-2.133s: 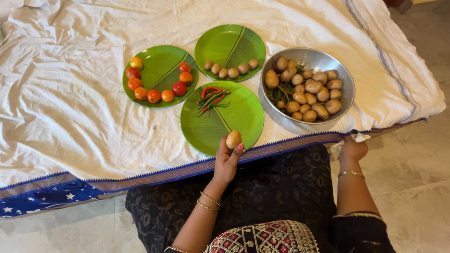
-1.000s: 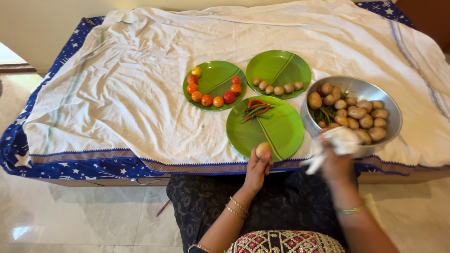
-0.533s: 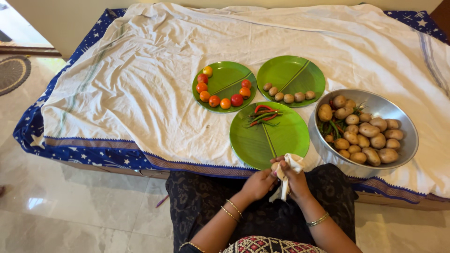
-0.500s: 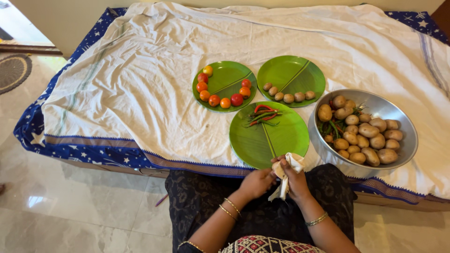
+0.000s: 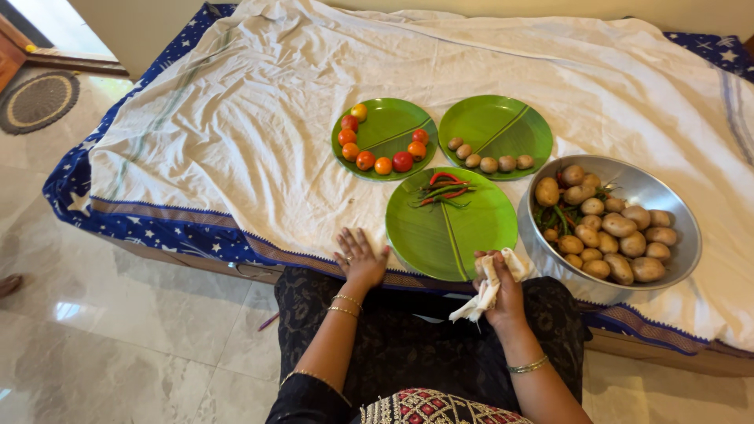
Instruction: The person sits on the floor and wipes small potatoes one by one with a white cloth, then places them on a green plate. The person repeats this process for multiple potatoes from a metal bowl.
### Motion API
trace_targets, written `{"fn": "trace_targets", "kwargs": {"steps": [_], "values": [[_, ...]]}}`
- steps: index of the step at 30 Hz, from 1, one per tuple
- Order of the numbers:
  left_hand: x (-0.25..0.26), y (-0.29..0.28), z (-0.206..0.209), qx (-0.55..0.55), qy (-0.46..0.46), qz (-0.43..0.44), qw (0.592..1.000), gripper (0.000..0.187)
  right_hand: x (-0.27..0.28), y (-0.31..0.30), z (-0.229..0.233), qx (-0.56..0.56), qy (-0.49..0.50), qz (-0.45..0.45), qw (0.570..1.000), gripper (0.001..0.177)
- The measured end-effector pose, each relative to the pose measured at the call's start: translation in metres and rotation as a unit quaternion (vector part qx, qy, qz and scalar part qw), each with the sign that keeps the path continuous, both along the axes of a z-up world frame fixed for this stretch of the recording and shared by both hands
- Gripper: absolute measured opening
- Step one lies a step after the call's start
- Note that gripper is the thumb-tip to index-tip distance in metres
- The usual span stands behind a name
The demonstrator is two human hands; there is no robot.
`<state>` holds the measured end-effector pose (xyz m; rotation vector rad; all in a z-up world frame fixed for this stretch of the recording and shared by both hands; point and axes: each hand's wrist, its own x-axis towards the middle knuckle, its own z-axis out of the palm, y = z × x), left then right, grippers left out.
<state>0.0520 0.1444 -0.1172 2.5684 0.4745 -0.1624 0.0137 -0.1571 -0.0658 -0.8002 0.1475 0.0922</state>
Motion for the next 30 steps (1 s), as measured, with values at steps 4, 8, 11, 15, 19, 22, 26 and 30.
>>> {"fn": "trace_targets", "kwargs": {"steps": [4,8,11,15,19,22,26,30], "values": [[0.009,-0.011,-0.009,0.007,0.071,-0.006,0.997,0.112,0.003,-0.003,-0.004,0.019,-0.016,0.010,1.000,0.029],[0.025,-0.016,0.000,0.028,0.140,0.019,0.990,0.113,0.008,-0.008,-0.013,0.008,-0.041,0.010,0.999,0.028],[0.027,-0.020,0.006,0.038,0.157,0.026,0.987,0.111,0.012,-0.019,-0.020,0.011,-0.017,0.012,1.000,0.027],[0.021,-0.016,0.016,0.027,0.162,0.017,0.986,0.109,0.017,-0.022,-0.030,0.040,-0.035,0.005,0.999,0.026],[0.034,-0.023,0.055,0.184,0.204,-0.044,0.961,0.101,0.020,-0.018,-0.030,0.011,-0.038,0.000,0.999,0.029],[0.035,-0.045,0.092,0.147,0.094,-0.080,0.981,0.050,0.014,-0.023,-0.023,0.015,-0.084,0.005,0.996,0.035],[0.000,-0.088,0.127,0.075,-0.201,-0.088,0.973,0.031,0.009,-0.018,-0.009,-0.044,-0.080,-0.014,0.996,0.044],[-0.036,-0.133,0.135,-0.231,-0.190,-0.184,0.936,0.031,0.002,-0.008,0.002,-0.052,-0.076,0.011,0.996,0.052]]}}
